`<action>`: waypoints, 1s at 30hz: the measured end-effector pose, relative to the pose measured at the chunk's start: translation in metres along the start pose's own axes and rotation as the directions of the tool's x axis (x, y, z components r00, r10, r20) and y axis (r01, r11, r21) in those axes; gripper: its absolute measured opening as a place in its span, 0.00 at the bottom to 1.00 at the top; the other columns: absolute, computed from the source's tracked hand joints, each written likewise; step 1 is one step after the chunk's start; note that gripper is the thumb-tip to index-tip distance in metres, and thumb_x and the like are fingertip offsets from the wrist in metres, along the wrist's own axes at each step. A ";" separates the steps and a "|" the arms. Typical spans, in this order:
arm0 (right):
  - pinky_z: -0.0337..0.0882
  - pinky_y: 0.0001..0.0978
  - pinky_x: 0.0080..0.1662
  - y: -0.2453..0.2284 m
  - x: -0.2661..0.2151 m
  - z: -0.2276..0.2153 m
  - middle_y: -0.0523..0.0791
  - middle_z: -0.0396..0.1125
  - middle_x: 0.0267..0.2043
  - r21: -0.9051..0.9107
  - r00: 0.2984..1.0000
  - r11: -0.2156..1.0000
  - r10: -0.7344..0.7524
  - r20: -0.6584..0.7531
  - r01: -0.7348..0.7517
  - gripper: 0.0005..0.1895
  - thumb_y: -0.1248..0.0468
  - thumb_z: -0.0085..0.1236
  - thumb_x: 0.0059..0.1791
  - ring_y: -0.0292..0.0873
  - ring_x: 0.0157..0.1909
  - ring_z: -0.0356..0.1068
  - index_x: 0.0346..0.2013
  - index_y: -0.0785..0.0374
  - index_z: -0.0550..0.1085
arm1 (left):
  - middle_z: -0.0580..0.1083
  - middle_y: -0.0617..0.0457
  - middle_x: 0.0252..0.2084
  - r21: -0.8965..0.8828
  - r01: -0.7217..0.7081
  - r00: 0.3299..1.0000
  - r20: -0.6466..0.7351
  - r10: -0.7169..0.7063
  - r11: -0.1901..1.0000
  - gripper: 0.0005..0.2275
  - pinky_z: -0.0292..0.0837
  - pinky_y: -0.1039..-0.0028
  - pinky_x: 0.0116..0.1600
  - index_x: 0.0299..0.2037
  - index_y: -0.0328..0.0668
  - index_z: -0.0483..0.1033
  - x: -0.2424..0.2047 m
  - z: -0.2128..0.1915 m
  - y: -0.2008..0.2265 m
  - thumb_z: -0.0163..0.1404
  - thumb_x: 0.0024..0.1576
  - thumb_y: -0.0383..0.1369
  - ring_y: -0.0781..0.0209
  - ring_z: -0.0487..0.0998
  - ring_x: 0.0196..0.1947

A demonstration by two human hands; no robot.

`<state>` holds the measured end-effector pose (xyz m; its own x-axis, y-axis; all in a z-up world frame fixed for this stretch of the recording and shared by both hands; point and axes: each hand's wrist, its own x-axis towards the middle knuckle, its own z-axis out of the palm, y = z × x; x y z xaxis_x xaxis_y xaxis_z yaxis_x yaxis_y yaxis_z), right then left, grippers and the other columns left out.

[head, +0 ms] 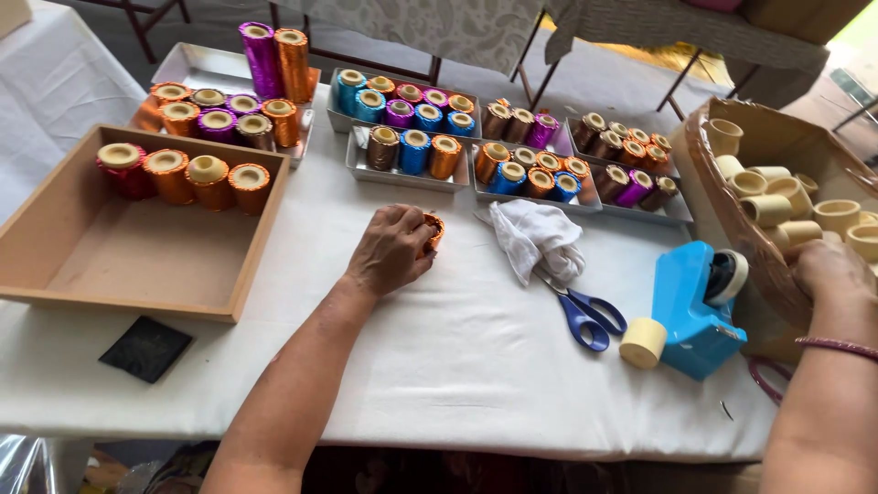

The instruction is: The recorder is wrapping cardboard or plastic cylinders in shiny decorative foil to create jewelry or ornaments.

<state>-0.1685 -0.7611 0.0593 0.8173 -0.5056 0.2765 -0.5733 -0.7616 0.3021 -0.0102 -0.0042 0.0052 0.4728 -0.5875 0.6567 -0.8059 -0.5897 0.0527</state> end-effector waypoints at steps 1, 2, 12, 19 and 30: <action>0.77 0.45 0.51 0.004 0.012 0.010 0.48 0.77 0.50 0.003 1.000 1.000 -0.010 -0.005 0.010 0.12 0.50 0.60 0.55 0.52 0.51 0.78 0.46 0.46 0.85 | 0.71 0.52 0.48 0.008 0.008 1.000 -0.002 -0.008 1.000 0.14 0.66 0.59 0.65 0.42 0.41 0.80 0.000 0.000 -0.001 0.64 0.51 0.39 0.55 0.71 0.55; 0.78 0.43 0.51 0.009 0.019 0.023 0.47 0.78 0.50 -0.058 0.998 0.997 -0.058 -0.028 0.056 0.11 0.51 0.59 0.55 0.50 0.50 0.78 0.46 0.44 0.85 | 0.70 0.52 0.48 0.011 0.002 1.000 -0.013 -0.002 1.000 0.15 0.67 0.59 0.65 0.42 0.41 0.80 0.000 0.002 0.000 0.64 0.51 0.39 0.55 0.71 0.55; 0.79 0.41 0.48 -0.004 -0.007 0.015 0.47 0.80 0.44 0.128 0.999 0.991 0.031 0.034 -0.035 0.13 0.51 0.60 0.55 0.45 0.38 0.79 0.52 0.47 0.83 | 0.69 0.51 0.49 0.038 0.012 1.000 -0.013 -0.012 0.999 0.17 0.68 0.60 0.64 0.44 0.39 0.79 -0.002 0.019 -0.004 0.63 0.52 0.41 0.55 0.70 0.55; 0.76 0.52 0.42 0.021 0.045 0.068 0.54 0.76 0.43 0.737 0.810 0.409 0.008 0.587 -0.538 0.18 0.54 0.49 0.56 0.49 0.38 0.76 0.57 0.56 0.76 | 0.69 0.51 0.49 0.058 0.012 1.000 -0.016 -0.011 0.998 0.17 0.68 0.60 0.65 0.44 0.39 0.79 -0.004 0.012 -0.001 0.63 0.52 0.41 0.56 0.70 0.56; 0.74 0.55 0.42 0.001 0.086 0.081 0.58 0.76 0.42 0.690 0.796 0.458 0.069 0.601 -0.561 0.19 0.55 0.53 0.56 0.55 0.39 0.75 0.53 0.67 0.77 | 0.69 0.50 0.48 0.034 0.000 1.000 0.027 -0.001 0.999 0.16 0.68 0.59 0.62 0.42 0.40 0.80 0.000 0.008 -0.003 0.63 0.51 0.43 0.54 0.69 0.55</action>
<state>-0.0941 -0.8385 0.0096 0.6455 -0.6991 -0.3076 -0.6812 -0.3449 -0.6457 -0.0044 -0.0071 -0.0010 0.4832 -0.6015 0.6362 -0.7931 -0.6085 0.0270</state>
